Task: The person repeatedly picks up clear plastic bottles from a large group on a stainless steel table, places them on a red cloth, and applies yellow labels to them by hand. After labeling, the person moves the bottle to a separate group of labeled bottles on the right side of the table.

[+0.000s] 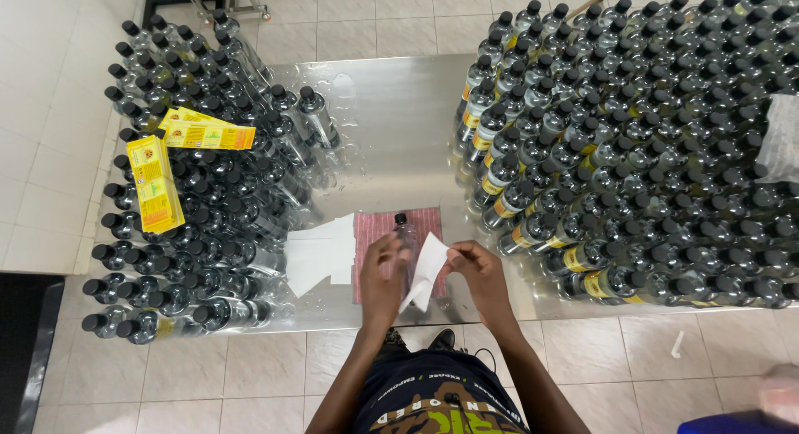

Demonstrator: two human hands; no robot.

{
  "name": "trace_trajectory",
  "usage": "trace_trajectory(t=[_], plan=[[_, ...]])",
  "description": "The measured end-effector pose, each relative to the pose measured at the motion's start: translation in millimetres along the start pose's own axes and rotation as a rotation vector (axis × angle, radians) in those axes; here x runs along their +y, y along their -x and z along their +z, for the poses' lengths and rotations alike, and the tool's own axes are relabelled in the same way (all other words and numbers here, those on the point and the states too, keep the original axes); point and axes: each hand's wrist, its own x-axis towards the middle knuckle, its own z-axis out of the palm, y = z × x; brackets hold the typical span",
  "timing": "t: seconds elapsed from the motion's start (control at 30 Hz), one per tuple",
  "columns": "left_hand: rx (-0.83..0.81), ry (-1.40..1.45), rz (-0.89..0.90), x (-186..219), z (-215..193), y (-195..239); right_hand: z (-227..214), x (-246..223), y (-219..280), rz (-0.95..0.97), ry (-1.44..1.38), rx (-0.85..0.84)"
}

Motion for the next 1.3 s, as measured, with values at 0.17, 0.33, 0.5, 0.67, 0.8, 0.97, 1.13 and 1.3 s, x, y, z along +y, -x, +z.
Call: trace_trajectory(t=[0.17,0.33,0.5,0.67,0.8,0.97,1.13,1.3], plan=[[-0.186,0.277,-0.201,-85,2,-7,3,5,3,-0.006,-0.072,0.146],[-0.272,0.797,-0.347,-57,12,0,13,9,7,-0.022,-0.116,0.198],[-0.239,0.638,0.029,-27,15,10,21,14,15,-0.027,0.016,0.143],[-0.304,0.514,0.137,-25,21,12,33,5,21,-0.095,0.04,0.087],[-0.218,0.453,0.028,-60,33,4,35,7,20,-0.158,0.075,0.019],[-0.091,0.467,-0.083,0,24,1,38,25,14,-0.136,0.061,-0.011],[-0.091,0.593,-0.186,-80,29,-18,48,35,10,-0.046,-0.011,-0.014],[0.168,0.795,-0.421,-80,4,-32,61,26,2,0.117,-0.18,0.071]])
